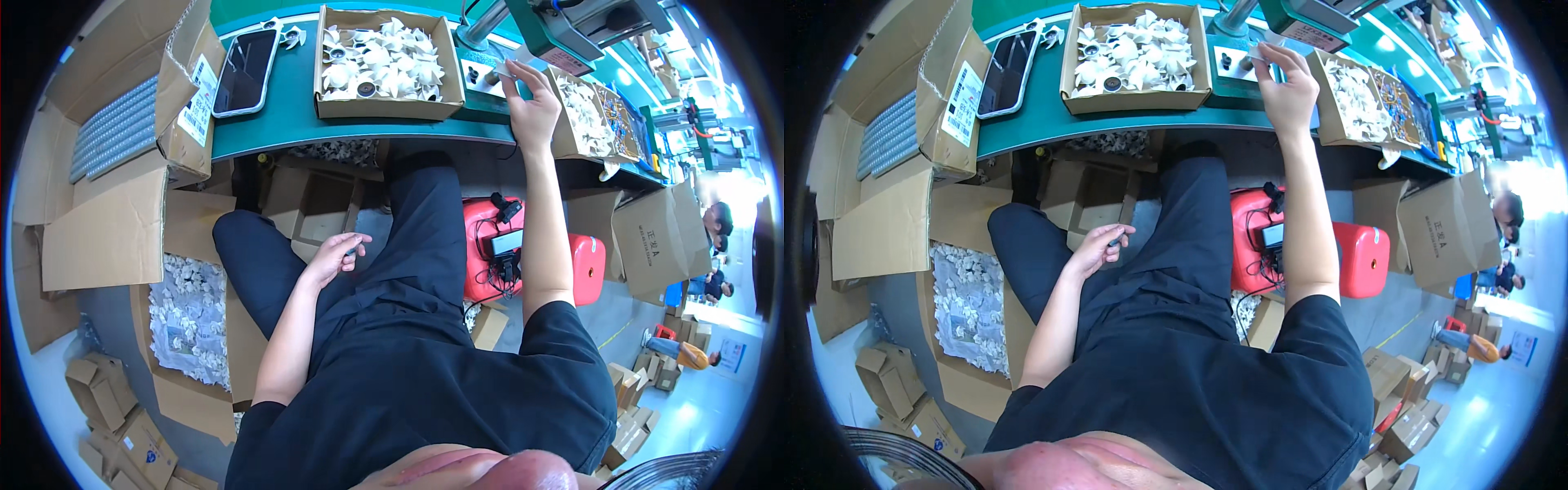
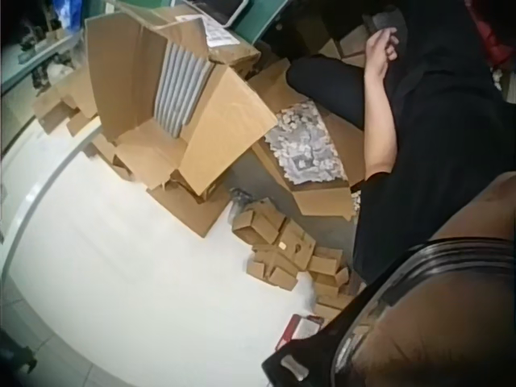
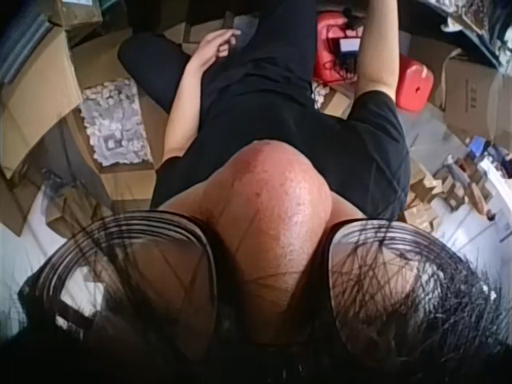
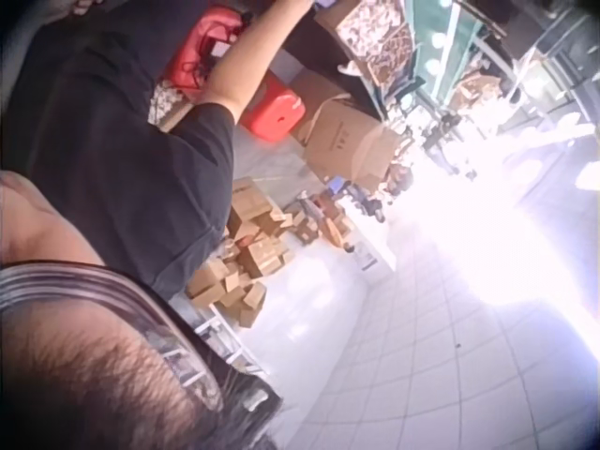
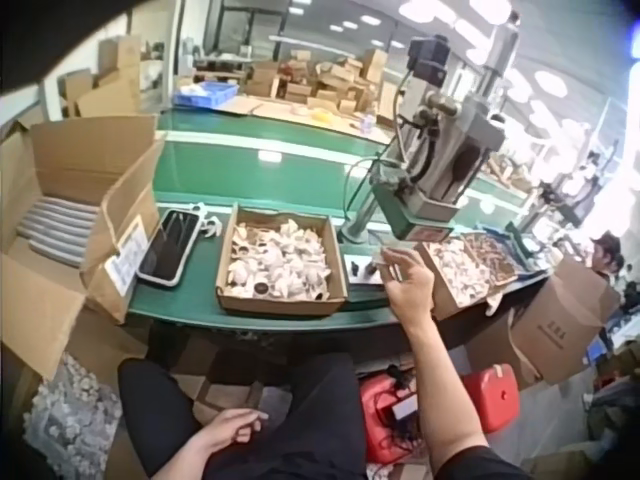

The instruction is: Inspecting and sorting electronic components into partitioned plastic trays at an assembly station.

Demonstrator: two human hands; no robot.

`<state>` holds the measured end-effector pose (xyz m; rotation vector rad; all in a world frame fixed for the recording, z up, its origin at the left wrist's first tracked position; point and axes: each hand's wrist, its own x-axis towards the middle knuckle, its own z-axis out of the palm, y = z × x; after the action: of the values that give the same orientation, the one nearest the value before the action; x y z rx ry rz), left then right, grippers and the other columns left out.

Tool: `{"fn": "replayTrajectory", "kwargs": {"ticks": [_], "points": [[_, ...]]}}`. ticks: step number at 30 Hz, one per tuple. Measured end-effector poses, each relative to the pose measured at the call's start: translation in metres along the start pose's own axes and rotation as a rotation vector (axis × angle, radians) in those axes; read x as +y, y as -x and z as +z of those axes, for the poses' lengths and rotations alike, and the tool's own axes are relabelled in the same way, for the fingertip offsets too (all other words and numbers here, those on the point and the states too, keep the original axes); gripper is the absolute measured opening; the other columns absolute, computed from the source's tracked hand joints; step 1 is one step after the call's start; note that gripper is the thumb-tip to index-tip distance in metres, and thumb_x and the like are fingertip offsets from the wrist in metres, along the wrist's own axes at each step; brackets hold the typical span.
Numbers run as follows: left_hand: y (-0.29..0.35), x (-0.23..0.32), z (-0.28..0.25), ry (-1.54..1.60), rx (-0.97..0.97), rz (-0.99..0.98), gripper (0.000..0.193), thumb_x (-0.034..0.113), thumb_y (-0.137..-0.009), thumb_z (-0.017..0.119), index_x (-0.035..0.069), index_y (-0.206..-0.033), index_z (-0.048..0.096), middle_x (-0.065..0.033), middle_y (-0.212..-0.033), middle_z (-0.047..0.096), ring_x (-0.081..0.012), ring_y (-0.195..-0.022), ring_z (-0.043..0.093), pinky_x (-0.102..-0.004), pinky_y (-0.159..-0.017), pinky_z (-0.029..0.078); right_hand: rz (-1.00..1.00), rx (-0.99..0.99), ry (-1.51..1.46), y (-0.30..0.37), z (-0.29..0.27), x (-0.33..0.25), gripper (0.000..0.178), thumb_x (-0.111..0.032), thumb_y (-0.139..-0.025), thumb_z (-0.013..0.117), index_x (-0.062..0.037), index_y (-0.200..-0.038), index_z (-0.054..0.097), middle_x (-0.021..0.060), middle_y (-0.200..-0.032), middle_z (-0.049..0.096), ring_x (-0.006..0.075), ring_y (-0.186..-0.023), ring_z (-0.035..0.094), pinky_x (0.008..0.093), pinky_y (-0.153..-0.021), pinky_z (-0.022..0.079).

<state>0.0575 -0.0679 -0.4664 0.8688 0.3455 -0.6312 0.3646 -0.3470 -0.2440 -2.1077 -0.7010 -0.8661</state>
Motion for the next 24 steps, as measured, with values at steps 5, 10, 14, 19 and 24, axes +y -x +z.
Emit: {"fn": "replayTrajectory", "kwargs": {"ticks": [5, 10, 14, 19, 24], "points": [[-0.004, 0.0, -0.003, 0.008, 0.016, -0.007, 0.031, 0.027, -0.108, 0.059, 0.003, -0.125, 0.068, 0.0011, -0.093, 0.059, -0.0018, -0.064, 0.042, -0.0174, -0.054, 0.035, -0.122, -0.084, 0.153, -0.008, -0.007, -0.001, 0.025, -0.009, -0.084, 0.082, -0.0073, -0.109, 0.082, 0.008, -0.109, 0.079, 0.0241, -0.106, 0.073, 0.0347, -0.095, 0.056], [-0.006, -0.002, -0.004, 0.01, 0.023, 0.008, 0.03, 0.027, -0.108, 0.059, 0.003, -0.125, 0.068, 0.0009, -0.093, 0.059, -0.002, -0.064, 0.042, -0.0178, -0.054, 0.035, -0.221, -0.125, 0.235, -0.012, -0.009, -0.002, 0.024, -0.01, -0.085, 0.081, -0.0084, -0.11, 0.082, 0.0072, -0.11, 0.079, 0.0252, -0.108, 0.071, 0.0363, -0.096, 0.056], [-0.011, 0.0, 0.0, 0.001, 0.033, 0.011, 0.03, 0.026, -0.109, 0.058, 0.003, -0.125, 0.068, 0.0008, -0.093, 0.059, -0.0021, -0.063, 0.041, -0.0183, -0.055, 0.035, -0.256, -0.107, 0.262, -0.009, -0.007, -0.007, 0.026, -0.009, -0.086, 0.081, -0.0086, -0.112, 0.081, 0.0066, -0.111, 0.078, 0.0262, -0.109, 0.071, 0.0369, -0.096, 0.056], [-0.01, -0.001, 0.001, 0.018, 0.037, 0.014, 0.03, 0.025, -0.109, 0.058, 0.003, -0.125, 0.068, -0.0001, -0.094, 0.059, -0.0023, -0.064, 0.042, -0.0187, -0.055, 0.035, -0.242, -0.061, 0.276, 0.002, -0.014, 0.004, 0.039, -0.016, -0.086, 0.084, -0.0065, -0.123, 0.076, 0.0138, -0.119, 0.076, 0.0279, -0.114, 0.071, 0.0392, -0.099, 0.056], [-0.005, -0.008, -0.003, 0.004, 0.072, -0.012, 0.03, 0.025, -0.109, 0.058, 0.002, -0.126, 0.068, -0.0003, -0.094, 0.059, -0.0023, -0.065, 0.042, -0.0188, -0.055, 0.036, 0.364, 0.019, -0.368, -0.002, -0.009, 0.066, 0.03, -0.008, -0.101, 0.064, 0.0018, -0.128, 0.07, 0.0115, -0.125, 0.075, 0.0183, -0.116, 0.07, 0.0301, -0.101, 0.053]]}}
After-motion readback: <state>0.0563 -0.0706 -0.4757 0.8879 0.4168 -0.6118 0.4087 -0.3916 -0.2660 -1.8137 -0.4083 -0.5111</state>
